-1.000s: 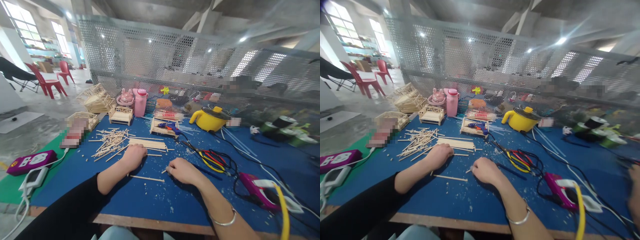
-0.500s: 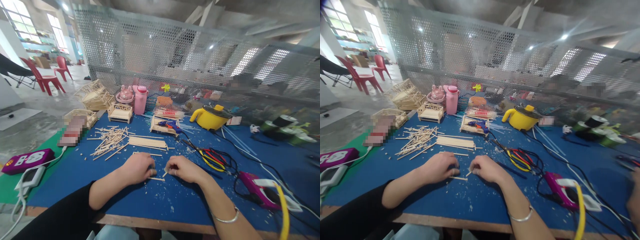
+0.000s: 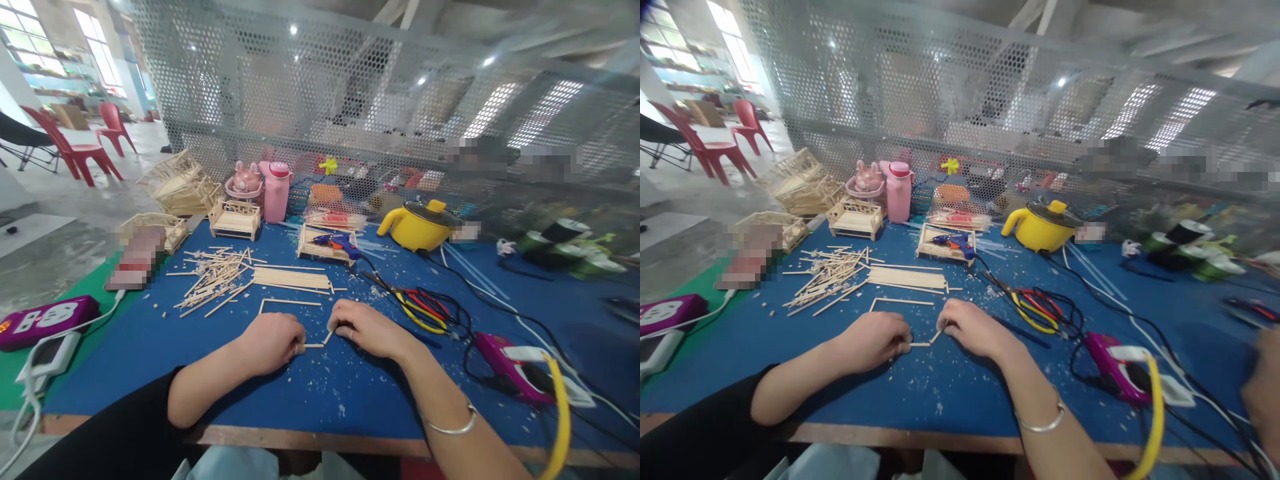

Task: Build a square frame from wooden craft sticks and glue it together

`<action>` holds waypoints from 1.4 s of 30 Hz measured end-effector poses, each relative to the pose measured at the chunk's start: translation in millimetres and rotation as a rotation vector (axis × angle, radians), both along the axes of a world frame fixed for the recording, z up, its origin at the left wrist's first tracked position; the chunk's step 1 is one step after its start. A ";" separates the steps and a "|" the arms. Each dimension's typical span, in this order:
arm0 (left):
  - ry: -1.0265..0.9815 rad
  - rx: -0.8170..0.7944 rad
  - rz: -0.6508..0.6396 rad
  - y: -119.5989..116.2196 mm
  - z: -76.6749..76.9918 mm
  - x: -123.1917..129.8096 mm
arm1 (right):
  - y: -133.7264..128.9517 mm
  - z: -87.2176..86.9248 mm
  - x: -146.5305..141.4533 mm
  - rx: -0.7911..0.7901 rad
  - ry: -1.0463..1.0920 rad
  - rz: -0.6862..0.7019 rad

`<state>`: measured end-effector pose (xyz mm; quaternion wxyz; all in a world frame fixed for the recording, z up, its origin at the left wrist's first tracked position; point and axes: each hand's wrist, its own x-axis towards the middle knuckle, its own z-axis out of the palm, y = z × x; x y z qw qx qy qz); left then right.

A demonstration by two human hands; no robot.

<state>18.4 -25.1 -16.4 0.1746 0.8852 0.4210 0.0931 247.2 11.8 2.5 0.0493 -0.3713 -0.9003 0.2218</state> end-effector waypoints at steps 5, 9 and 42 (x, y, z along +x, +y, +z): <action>0.002 -0.005 -0.010 0.4 -1.0 0.4 | -1.6 -0.4 -1.9 0.016 -0.044 0.008; -0.003 -0.006 -0.012 0.1 0.2 0.3 | -1.9 -0.5 -0.1 0.032 -0.051 -0.009; 0.070 0.175 0.079 -1.3 27.1 14.2 | 11.6 0.0 8.7 0.198 0.412 -0.417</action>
